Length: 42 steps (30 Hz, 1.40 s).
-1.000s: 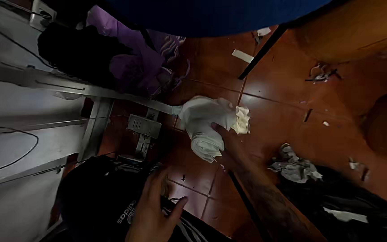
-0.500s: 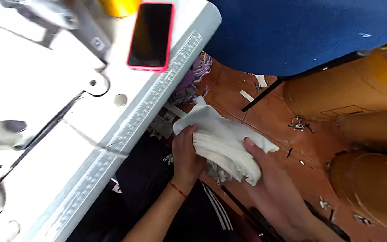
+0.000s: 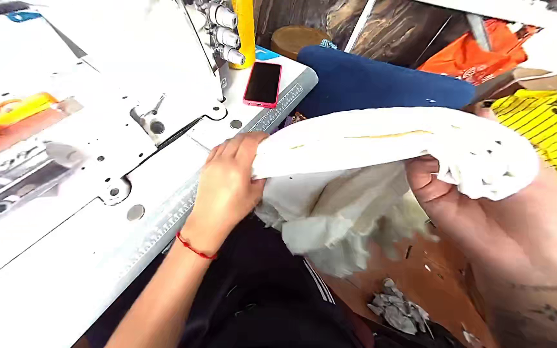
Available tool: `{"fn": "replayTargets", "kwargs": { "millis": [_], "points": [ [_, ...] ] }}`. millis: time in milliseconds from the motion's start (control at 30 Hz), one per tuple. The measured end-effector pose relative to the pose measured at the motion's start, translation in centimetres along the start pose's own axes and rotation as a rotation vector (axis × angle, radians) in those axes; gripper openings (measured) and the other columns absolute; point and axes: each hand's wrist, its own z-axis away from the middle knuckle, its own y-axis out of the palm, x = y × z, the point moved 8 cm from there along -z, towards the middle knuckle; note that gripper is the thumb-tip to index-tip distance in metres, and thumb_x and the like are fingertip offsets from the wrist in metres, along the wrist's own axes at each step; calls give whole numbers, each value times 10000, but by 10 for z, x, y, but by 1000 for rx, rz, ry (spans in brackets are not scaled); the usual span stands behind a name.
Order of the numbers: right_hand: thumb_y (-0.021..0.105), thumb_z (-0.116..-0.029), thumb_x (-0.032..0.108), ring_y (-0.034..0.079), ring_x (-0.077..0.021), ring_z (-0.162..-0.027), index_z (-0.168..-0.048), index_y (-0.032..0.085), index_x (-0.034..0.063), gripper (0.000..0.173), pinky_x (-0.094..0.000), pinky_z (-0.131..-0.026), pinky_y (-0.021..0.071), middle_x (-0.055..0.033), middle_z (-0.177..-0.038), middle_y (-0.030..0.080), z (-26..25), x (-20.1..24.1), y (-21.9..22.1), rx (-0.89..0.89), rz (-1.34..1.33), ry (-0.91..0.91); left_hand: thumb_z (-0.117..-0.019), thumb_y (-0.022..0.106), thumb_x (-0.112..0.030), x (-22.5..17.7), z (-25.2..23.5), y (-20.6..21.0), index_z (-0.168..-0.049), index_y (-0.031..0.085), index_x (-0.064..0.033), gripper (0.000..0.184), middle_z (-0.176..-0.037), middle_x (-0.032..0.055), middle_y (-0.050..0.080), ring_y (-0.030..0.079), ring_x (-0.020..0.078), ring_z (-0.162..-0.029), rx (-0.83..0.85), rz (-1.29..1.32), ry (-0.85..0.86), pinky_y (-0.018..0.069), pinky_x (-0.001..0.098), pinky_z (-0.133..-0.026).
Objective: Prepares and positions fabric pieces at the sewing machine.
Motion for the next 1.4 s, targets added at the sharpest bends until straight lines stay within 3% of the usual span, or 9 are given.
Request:
{"fn": "replayTargets", "kwargs": {
  "millis": [100,300,567,700,800,933,1067,1200,1400],
  "points": [
    [346,-1118,331,739,-94,-800,-1056,647,129,368,-196,-680,623,-50,-929,734,6,16,8,59,-65,-9,-807,769,-89,-6,-1,-19,-1157,694,-8,367,-1014,144,725,712,256,-863,55,131,-66,589,470,-743],
    [326,-1117,282,720,-54,-789,-1071,639,147,344,-164,-680,604,-21,-919,719,8,44,-8,170,8,-30,-876,666,-80,-40,-23,-69,-1185,699,43,334,-1124,215,721,721,323,-968,-151,-90,204,583,469,-828],
    [307,-1123,262,715,-68,-879,-1131,600,129,321,-173,-765,599,-37,-1000,704,19,81,-18,229,-100,-198,-960,582,-71,-84,-100,-94,-1264,631,42,328,-1173,256,667,676,412,-1038,-50,-288,381,532,581,-858],
    [422,-1086,259,717,-27,-902,-1068,685,219,267,-206,-793,600,43,-984,755,93,28,-57,152,104,132,-958,579,-93,-96,-45,-118,-1191,640,54,282,-1066,240,695,688,360,-955,108,-323,578,549,505,-816],
    [478,-1026,32,722,2,-840,-1036,624,196,219,-200,-766,605,103,-916,765,140,-40,-39,231,336,509,-939,584,-138,-52,34,-109,-1101,692,-6,235,-1073,151,716,703,299,-977,355,-282,473,587,475,-826],
    [502,-1055,94,660,4,-849,-1125,594,83,116,-220,-812,558,81,-903,680,180,-127,-47,297,517,973,-845,641,-9,-3,150,-78,-1070,707,-98,251,-1038,75,732,723,285,-968,644,-203,291,614,486,-802],
    [573,-1036,152,715,-16,-914,-1119,691,87,158,-240,-836,595,73,-976,755,192,-179,-67,564,271,796,-752,632,77,0,197,-95,-1076,691,-115,381,-1037,62,740,724,303,-944,679,-212,219,614,477,-763],
    [550,-1014,75,674,69,-846,-1066,633,186,148,-162,-815,570,168,-905,718,187,-154,-23,632,450,968,-766,589,24,-7,204,-139,-1094,691,-124,374,-1056,58,738,724,292,-954,662,-346,121,609,449,-771],
    [472,-1024,20,674,57,-835,-1064,608,164,202,-184,-806,568,166,-886,714,173,-133,-12,584,452,851,-770,755,135,-67,256,-118,-1159,659,85,404,-1070,294,689,685,517,-958,1025,43,-336,562,646,-767]
  ]
}}
